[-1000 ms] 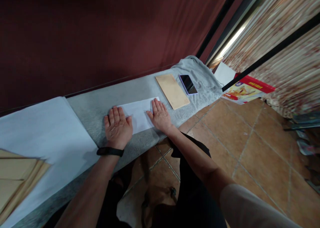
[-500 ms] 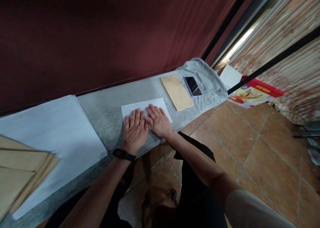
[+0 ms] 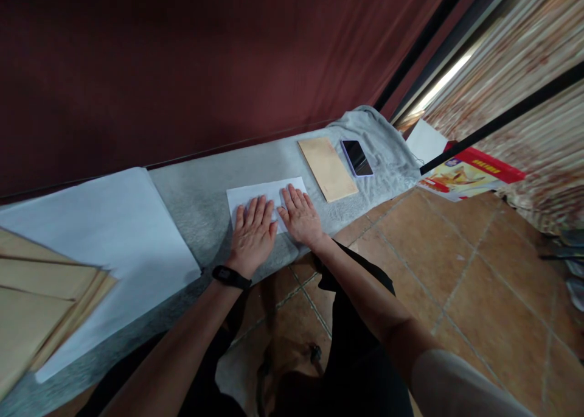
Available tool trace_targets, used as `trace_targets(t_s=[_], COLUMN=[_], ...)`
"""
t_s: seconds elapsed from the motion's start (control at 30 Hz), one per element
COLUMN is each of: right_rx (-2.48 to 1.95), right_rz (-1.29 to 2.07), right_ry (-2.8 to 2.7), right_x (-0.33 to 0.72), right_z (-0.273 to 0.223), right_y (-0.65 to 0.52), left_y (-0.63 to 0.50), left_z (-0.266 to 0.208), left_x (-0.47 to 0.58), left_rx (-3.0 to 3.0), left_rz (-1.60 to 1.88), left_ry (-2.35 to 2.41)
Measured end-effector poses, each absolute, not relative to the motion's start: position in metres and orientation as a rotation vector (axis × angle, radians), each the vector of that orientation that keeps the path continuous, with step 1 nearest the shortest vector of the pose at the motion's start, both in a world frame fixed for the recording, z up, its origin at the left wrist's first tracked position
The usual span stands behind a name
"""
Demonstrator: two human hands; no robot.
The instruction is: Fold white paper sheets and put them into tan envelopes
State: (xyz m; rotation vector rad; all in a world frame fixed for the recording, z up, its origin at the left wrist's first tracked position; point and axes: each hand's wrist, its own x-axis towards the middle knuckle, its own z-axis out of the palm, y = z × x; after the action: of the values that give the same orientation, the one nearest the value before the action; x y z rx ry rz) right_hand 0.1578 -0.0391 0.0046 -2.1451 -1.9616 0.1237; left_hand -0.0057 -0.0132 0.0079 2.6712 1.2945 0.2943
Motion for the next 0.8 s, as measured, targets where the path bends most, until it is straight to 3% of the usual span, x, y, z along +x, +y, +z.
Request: trace_targets(t_s=[0.4, 0.8], right_rx=[-2.174, -2.206], right_rz=[0.036, 0.053], right_ry=[-1.979, -1.903], right_x=[0.162, 0.170], right_z=[0.000, -0.005], right_y=[-0.037, -0.040], left_y=[0.006, 0.017], left_z=[0.008, 0.015], left_x=[-0.007, -0.018], left_rx=[2.665, 2.457], left_rz=[0.257, 0.346], left_ry=[1.292, 1.655])
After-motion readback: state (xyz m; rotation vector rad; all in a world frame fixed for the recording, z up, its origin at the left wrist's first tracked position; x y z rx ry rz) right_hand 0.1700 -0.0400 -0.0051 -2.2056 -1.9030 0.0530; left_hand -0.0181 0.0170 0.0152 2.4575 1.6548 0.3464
